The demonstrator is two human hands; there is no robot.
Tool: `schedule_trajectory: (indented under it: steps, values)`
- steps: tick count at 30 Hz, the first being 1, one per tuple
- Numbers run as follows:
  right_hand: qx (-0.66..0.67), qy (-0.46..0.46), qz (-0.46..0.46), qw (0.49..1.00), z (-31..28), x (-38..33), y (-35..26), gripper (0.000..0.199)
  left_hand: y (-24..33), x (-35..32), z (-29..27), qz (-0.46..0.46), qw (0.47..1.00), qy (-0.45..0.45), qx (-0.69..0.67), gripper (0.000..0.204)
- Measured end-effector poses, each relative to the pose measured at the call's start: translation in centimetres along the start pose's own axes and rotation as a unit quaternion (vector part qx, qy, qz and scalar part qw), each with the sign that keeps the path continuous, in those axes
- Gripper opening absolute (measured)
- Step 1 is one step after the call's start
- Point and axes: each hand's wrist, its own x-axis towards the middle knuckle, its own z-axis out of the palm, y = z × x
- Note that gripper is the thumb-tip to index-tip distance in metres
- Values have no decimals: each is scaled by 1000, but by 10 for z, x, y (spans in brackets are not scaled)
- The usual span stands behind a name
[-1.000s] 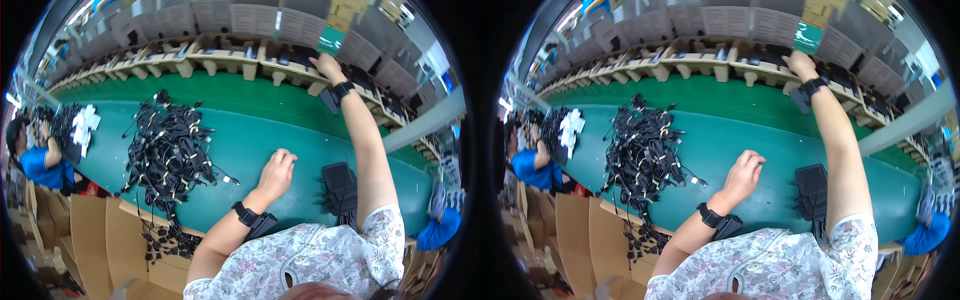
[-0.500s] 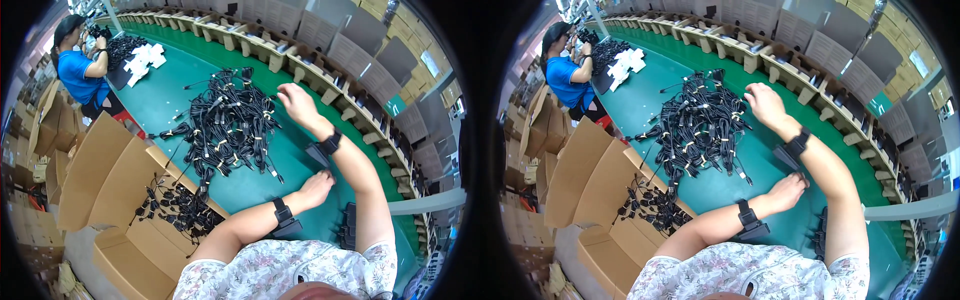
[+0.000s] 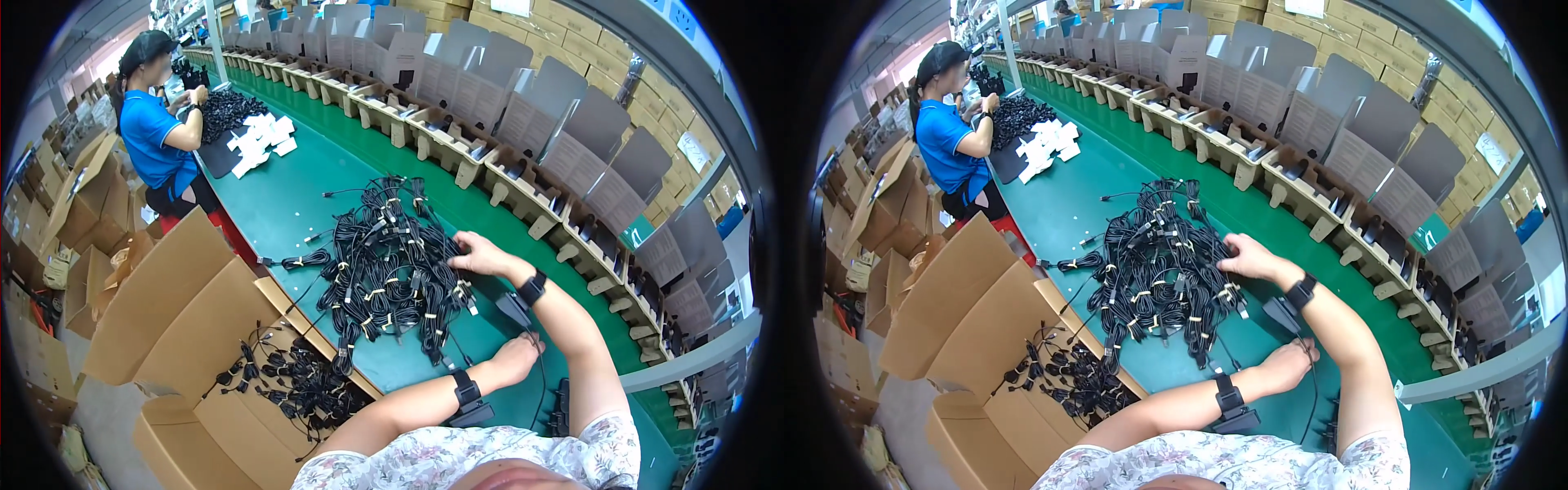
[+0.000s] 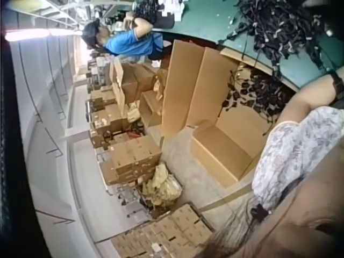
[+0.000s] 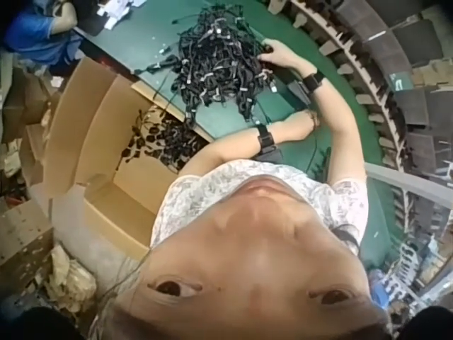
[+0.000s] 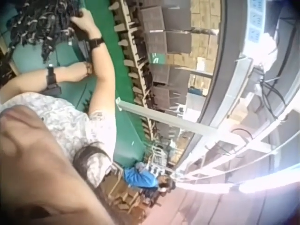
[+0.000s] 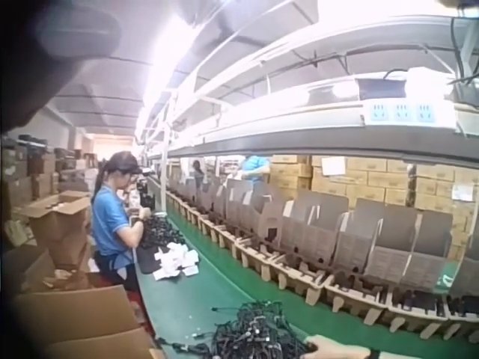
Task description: The person picks up a black plate and a cable, fits them together by hand, and places the assembly into a tray. After repeating this, the person gathers more cables from a box and places them onto the table to continue the assembly process.
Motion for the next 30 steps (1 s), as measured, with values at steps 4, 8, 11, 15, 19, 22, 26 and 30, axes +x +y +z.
schedule_trajectory:
  steps: [4,8,11,15,19,22,26,30]
  values:
    - [-108,-3,-11,994,-12,-47,-4,35,-1,0,-8,-17,999,-29,-26,21]
    - [-96,110,-118,982,-19,-87,-12,25,-6,-4,7,3,991,125,-51,18]
    - [-151,177,-150,961,-29,-119,-29,23,-7,0,0,-1,996,61,-65,26]
    - [135,202,-40,969,-35,-149,-51,17,4,-1,-7,-32,970,-37,-238,35]
    - [399,207,8,893,-43,-172,-60,15,20,5,-30,-70,895,-142,-416,40]
    - [352,291,-35,889,-52,-197,-55,20,17,9,-39,-82,854,-175,-483,42]
    - [-3,128,-55,990,-65,-212,-56,32,-1,11,-26,-80,808,-171,-558,44]
    - [5,138,18,990,-58,-230,-53,39,2,13,-24,-77,755,-125,-639,56]
